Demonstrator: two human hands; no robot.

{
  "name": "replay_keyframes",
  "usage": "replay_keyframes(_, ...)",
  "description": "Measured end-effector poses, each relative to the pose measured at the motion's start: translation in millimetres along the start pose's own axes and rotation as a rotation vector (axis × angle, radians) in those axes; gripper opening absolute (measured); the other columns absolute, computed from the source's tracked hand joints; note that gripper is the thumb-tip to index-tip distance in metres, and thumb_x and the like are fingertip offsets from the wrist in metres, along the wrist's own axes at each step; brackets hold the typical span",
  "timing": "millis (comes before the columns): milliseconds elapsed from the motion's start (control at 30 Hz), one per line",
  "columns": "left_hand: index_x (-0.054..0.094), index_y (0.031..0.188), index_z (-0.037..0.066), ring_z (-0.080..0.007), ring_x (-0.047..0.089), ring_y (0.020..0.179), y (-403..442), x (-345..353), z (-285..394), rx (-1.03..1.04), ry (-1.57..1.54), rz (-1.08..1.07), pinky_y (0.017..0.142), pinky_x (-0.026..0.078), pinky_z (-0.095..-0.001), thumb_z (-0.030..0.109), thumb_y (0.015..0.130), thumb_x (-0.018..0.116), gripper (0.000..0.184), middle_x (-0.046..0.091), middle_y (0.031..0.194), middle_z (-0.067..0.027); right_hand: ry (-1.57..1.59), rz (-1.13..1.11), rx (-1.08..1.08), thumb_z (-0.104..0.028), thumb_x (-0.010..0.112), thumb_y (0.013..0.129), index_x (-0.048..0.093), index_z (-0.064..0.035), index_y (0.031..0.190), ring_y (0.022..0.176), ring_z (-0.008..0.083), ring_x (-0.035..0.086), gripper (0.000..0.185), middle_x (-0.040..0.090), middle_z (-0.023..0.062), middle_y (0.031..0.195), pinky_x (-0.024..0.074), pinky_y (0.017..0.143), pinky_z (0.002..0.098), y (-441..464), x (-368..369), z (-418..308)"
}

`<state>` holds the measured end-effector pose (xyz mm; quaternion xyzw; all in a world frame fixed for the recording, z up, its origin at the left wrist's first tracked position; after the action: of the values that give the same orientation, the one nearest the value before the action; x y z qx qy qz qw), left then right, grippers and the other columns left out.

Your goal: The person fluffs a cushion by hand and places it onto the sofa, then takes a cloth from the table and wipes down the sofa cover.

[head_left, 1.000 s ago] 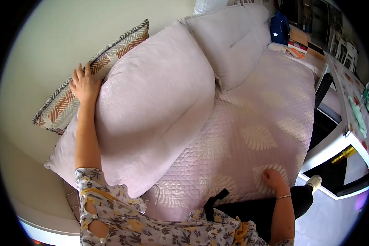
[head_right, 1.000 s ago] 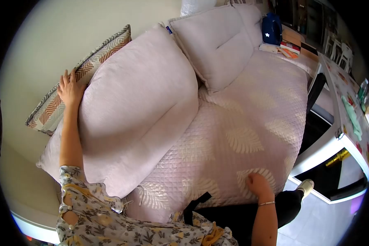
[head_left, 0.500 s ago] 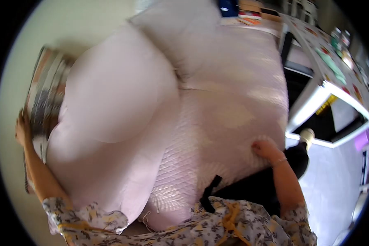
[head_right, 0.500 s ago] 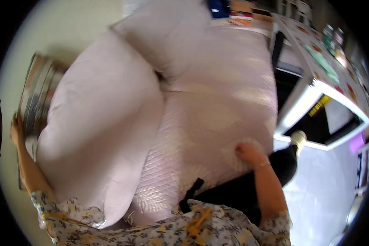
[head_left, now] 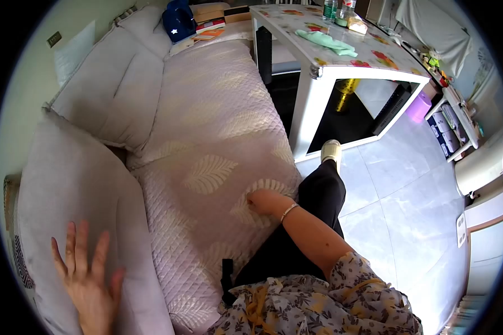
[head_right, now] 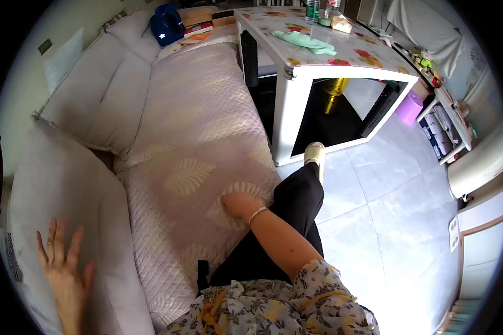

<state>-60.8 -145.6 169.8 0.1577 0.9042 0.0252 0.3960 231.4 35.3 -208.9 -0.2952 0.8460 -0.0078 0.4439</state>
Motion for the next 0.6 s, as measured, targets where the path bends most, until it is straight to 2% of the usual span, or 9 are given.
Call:
replay_keyframes(33,0.050,0.145,0.016,-0.0338,0.034,0.144,7,11,9,-0.020,0.007,-0.120,0.119,0.020,-0.0554,0.042,0.097,0.053,0.054,0.040,0.154,-0.0150,0.004,0.001,0.003,-0.024,0.056,0.088,0.067,-0.0070,0.111,0.104,0.0375,0.065,0.031,0.069,0.0194,0.108,0.0498,0.091,0.0453,-3,-4,2)
replay_keyframes(133,0.049,0.146,0.020,-0.0293,0.033,0.146,15,56,-45,-0.150,0.179,-0.127,0.120,0.017,-0.0567,0.042,0.093,0.057,0.058,0.039,0.156,-0.0089,-0.098,0.031,-0.029,-0.026,0.057,0.088,0.067,-0.0052,0.114,0.105,0.0375,0.064,0.035,0.069,0.0198,0.109,0.0497,0.092,0.0456,-6,-6,22)
replay_keyframes(200,0.045,0.148,0.023,-0.0239,0.033,0.146,10,85,-96,-0.093,0.336,0.135,0.119,0.016,-0.0567,0.041,0.096,0.054,0.056,0.038,0.157,-0.0031,-0.110,0.001,-0.027,-0.027,0.057,0.088,0.067,-0.0035,0.113,0.106,0.0379,0.064,0.036,0.068,0.0207,0.111,0.0493,0.092,0.0461,-3,-10,24)
replay_keyframes(267,0.041,0.151,0.027,-0.0215,0.033,0.146,-6,126,-177,-0.245,0.469,0.218,0.118,0.018,-0.0563,0.042,0.101,0.048,0.053,0.036,0.158,-0.0020,-0.103,-0.050,0.001,-0.029,0.057,0.089,0.067,-0.0025,0.111,0.105,0.0386,0.064,0.036,0.068,0.0213,0.110,0.0491,0.092,0.0465,-8,-11,13)
replay_keyframes(300,0.036,0.153,0.030,-0.0197,0.034,0.145,-28,165,-229,-0.405,0.575,0.056,0.117,0.021,-0.0562,0.043,0.104,0.041,0.051,0.037,0.158,-0.0008,-0.080,-0.023,-0.021,-0.029,0.057,0.090,0.068,-0.0021,0.109,0.104,0.0390,0.064,0.035,0.068,0.0215,0.109,0.0491,0.092,0.0464,-5,-10,15)
replay_keyframes(367,0.034,0.154,0.030,-0.0215,0.038,0.143,-47,256,-302,-0.413,0.602,0.189,0.114,0.029,-0.0524,0.038,0.104,0.043,0.051,0.038,0.157,-0.0044,-0.106,0.065,-0.133,-0.029,0.056,0.090,0.069,-0.0016,0.103,0.101,0.0399,0.064,0.033,0.069,0.0220,0.105,0.0492,0.090,0.0472,-1,5,24)
replay_keyframes(433,0.042,0.149,0.026,-0.0285,0.045,0.136,-8,242,-276,-0.493,0.533,0.077,0.111,0.035,-0.0487,0.035,0.101,0.049,0.049,0.042,0.153,-0.0086,-0.130,-0.011,-0.046,-0.029,0.057,0.089,0.069,-0.0012,0.099,0.099,0.0409,0.063,0.032,0.068,0.0226,0.103,0.0491,0.089,0.0480,7,0,18)
replay_keyframes(533,0.042,0.149,0.027,-0.0266,0.041,0.139,30,220,-240,-0.670,0.453,-0.076,0.113,0.029,-0.0524,0.039,0.100,0.044,0.050,0.044,0.152,-0.0078,-0.119,0.103,-0.187,-0.027,0.061,0.087,0.068,-0.0008,0.102,0.096,0.0394,0.064,0.031,0.069,0.0219,0.100,0.0498,0.085,0.0471,9,-6,4)
replay_keyframes(600,0.042,0.149,0.027,-0.0268,0.039,0.141,31,195,-222,-0.685,0.346,-0.058,0.115,0.028,-0.0531,0.041,0.101,0.042,0.049,0.044,0.152,-0.0082,-0.048,0.143,-0.245,-0.025,0.062,0.086,0.068,-0.0004,0.104,0.095,0.0389,0.065,0.031,0.069,0.0217,0.099,0.0505,0.084,0.0464,6,-8,-5)
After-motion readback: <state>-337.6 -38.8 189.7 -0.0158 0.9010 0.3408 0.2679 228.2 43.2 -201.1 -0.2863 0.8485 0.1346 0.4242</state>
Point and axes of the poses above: each hand's wrist, its own y-axis towards the middle knuckle, its own x-axis out of the palm, z = x × y, the point moved 2 cm from there along y, towards the middle knuckle
